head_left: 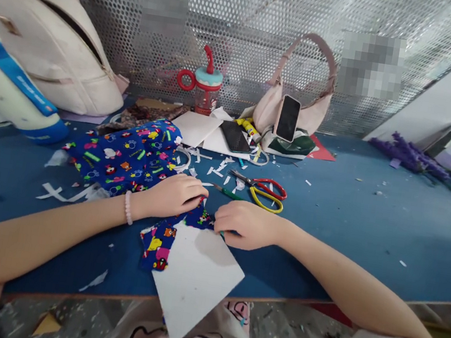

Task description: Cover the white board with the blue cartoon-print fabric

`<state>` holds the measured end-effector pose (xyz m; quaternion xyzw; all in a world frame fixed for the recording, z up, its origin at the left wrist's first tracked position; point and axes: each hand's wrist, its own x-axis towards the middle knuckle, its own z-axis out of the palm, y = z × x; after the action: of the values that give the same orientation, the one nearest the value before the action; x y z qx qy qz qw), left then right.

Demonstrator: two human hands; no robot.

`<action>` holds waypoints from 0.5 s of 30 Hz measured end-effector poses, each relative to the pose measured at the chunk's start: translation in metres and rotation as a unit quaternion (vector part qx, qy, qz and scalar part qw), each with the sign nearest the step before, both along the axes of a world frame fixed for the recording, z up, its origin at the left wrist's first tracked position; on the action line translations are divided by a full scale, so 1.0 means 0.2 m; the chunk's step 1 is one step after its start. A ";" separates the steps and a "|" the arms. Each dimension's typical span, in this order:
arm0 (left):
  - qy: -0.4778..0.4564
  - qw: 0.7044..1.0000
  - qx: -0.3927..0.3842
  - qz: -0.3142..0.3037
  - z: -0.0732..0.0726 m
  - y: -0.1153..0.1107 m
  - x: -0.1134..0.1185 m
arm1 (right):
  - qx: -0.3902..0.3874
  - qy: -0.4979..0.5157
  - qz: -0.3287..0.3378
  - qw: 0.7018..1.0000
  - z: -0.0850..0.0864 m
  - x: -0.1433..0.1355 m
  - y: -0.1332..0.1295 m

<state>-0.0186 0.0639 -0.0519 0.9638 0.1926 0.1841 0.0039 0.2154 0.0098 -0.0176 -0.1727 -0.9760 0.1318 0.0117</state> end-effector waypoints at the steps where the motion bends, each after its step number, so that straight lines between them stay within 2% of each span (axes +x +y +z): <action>1: -0.001 1.000 0.004 -0.002 0.00 0.00 0.00 | -0.001 0.000 0.009 1.000 -0.01 -0.01 -0.01; 8: 0.010 0.999 0.031 -0.014 0.00 0.00 0.00 | 0.025 0.023 0.050 0.998 -0.05 -0.04 -0.02; 15: 0.046 0.990 0.131 -0.033 -0.01 0.00 -0.01 | 0.002 0.061 0.066 0.996 -0.07 -0.05 0.00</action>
<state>-0.0206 0.0646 -0.0531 0.9693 0.1353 0.1631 -0.1251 0.2054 0.0090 -0.0319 -0.0993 -0.9831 0.1405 0.0633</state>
